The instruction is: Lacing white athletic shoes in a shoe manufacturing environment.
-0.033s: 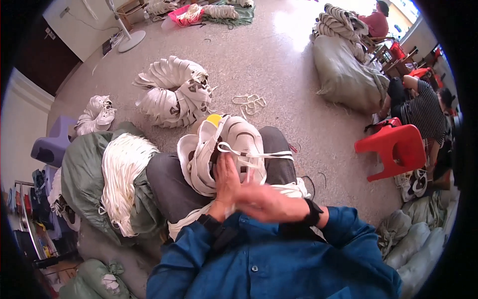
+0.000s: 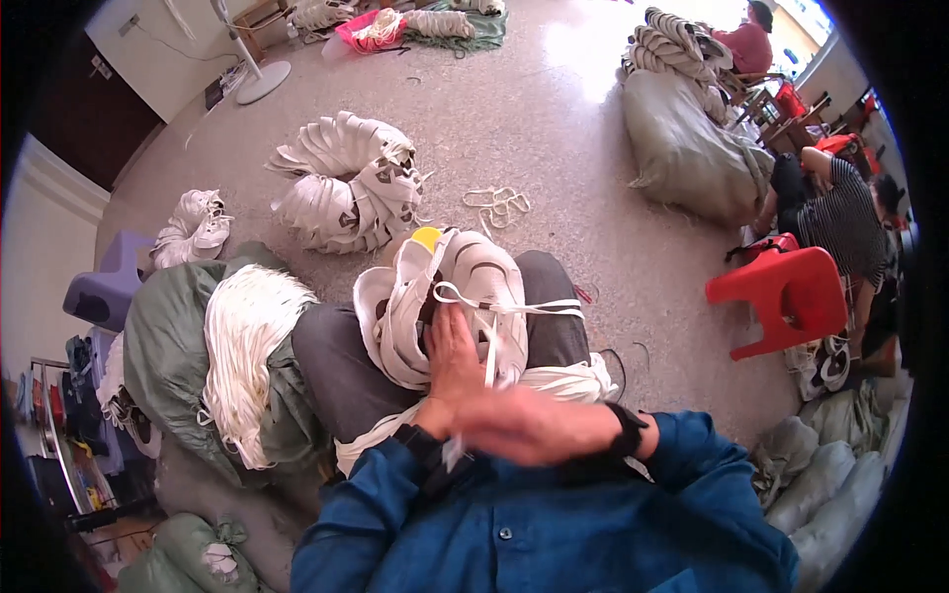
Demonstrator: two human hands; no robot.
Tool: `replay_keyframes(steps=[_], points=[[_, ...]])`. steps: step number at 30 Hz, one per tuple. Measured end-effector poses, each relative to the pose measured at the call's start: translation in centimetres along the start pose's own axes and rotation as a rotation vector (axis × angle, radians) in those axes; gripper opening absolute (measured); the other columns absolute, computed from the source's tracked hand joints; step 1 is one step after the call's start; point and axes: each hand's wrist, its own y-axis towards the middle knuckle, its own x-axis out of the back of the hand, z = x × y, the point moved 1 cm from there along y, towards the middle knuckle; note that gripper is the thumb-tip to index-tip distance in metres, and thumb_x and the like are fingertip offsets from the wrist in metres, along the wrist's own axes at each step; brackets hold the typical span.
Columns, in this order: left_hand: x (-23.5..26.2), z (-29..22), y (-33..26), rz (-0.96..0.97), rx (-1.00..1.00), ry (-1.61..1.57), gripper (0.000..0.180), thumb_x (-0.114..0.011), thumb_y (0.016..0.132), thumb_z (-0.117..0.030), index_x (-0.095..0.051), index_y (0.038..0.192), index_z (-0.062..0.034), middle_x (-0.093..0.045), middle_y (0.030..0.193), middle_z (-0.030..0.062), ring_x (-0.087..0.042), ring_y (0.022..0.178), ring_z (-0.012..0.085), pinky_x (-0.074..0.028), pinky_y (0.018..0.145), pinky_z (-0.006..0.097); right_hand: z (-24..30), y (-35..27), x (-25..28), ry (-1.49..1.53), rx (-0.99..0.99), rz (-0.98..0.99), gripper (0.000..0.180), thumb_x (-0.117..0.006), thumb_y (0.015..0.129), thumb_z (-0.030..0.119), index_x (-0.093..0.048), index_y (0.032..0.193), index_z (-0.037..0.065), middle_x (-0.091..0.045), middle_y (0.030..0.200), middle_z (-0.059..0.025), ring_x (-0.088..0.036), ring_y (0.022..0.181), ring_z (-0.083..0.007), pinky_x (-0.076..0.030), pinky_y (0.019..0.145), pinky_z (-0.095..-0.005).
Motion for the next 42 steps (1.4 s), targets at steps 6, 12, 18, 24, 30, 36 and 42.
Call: replay_keyframes(steps=[6,12,18,24,30,36,42], points=[[0.7,-0.6,0.5,0.005,-0.074,-0.016,0.089,-0.065,0.089,-0.044,-0.026,0.146,0.0122,-0.031,0.148,0.0345,-0.032,0.139,0.0479,-0.027,0.113,0.059,4.3,0.1,-3.1,0.143,0.186,0.282,0.014,-0.051,0.101,0.01,-0.056,0.109,0.0,-0.058,0.098,-0.0153,-0.057,0.098,-0.0337,-0.047,0.09,-0.0424],[4.9,-2.0,0.0,0.096,-0.066,-0.25,0.09,-0.077,0.081,-0.026,-0.026,0.145,0.0121,-0.035,0.144,0.0343,-0.035,0.135,0.0488,-0.027,0.116,0.049,5.4,-0.9,-0.5,0.129,0.053,0.062,0.014,-0.053,0.102,0.015,-0.056,0.107,0.002,-0.058,0.083,-0.0107,-0.061,0.077,-0.0252,-0.049,0.071,-0.0365],[9.1,-4.7,-0.4,0.113,-0.649,-0.36,0.067,-0.076,0.08,-0.014,-0.045,0.137,0.0056,-0.056,0.13,0.0213,-0.054,0.123,0.0392,-0.039,0.11,0.048,6.9,-1.8,3.0,0.323,-0.037,-0.273,0.01,-0.055,0.101,0.008,-0.059,0.102,-0.001,-0.061,0.081,-0.0041,-0.06,0.074,-0.0124,-0.05,0.069,-0.0285],[6.7,-4.6,0.1,0.095,-0.513,-0.516,0.005,-0.058,0.09,-0.002,-0.057,0.096,-0.0018,-0.058,0.089,0.0189,-0.06,0.094,0.0403,-0.045,0.101,0.052,3.4,-1.7,6.6,0.296,-0.064,-0.581,0.014,-0.053,0.102,0.009,-0.061,0.103,-0.002,-0.063,0.085,-0.0045,-0.061,0.078,-0.0126,-0.051,0.083,-0.0304],[3.7,-3.6,0.5,0.117,-0.658,-0.375,0.005,-0.055,0.085,-0.003,-0.055,0.09,-0.0032,-0.055,0.085,0.0162,-0.057,0.091,0.0384,-0.046,0.097,0.048,-4.7,2.5,7.4,-0.678,-0.102,-0.363,0.015,-0.059,0.092,0.004,-0.064,0.106,0.001,-0.064,0.098,-0.0155,-0.066,0.09,-0.0326,-0.052,0.081,-0.0378],[3.2,-2.9,0.6,0.128,-0.64,-0.444,0.011,-0.059,0.085,-0.004,-0.058,0.096,-0.0033,-0.057,0.091,0.0154,-0.055,0.093,0.0366,-0.044,0.085,0.046,-8.3,6.3,7.9,-0.995,-0.12,-0.17,0.011,-0.061,0.086,0.007,-0.064,0.095,0.003,-0.06,0.087,-0.0147,-0.062,0.08,-0.0368,-0.049,0.068,-0.0467],[2.9,-2.6,0.7,0.169,-0.596,-0.458,0.02,-0.062,0.083,-0.003,-0.059,0.102,-0.0008,-0.059,0.092,0.0181,-0.056,0.093,0.0378,-0.046,0.084,0.046,-7.8,9.0,8.0,-0.979,-0.162,-0.076,0.009,-0.06,0.082,0.008,-0.059,0.079,0.0,-0.062,0.074,-0.0198,-0.063,0.072,-0.039,-0.05,0.066,-0.0473]])
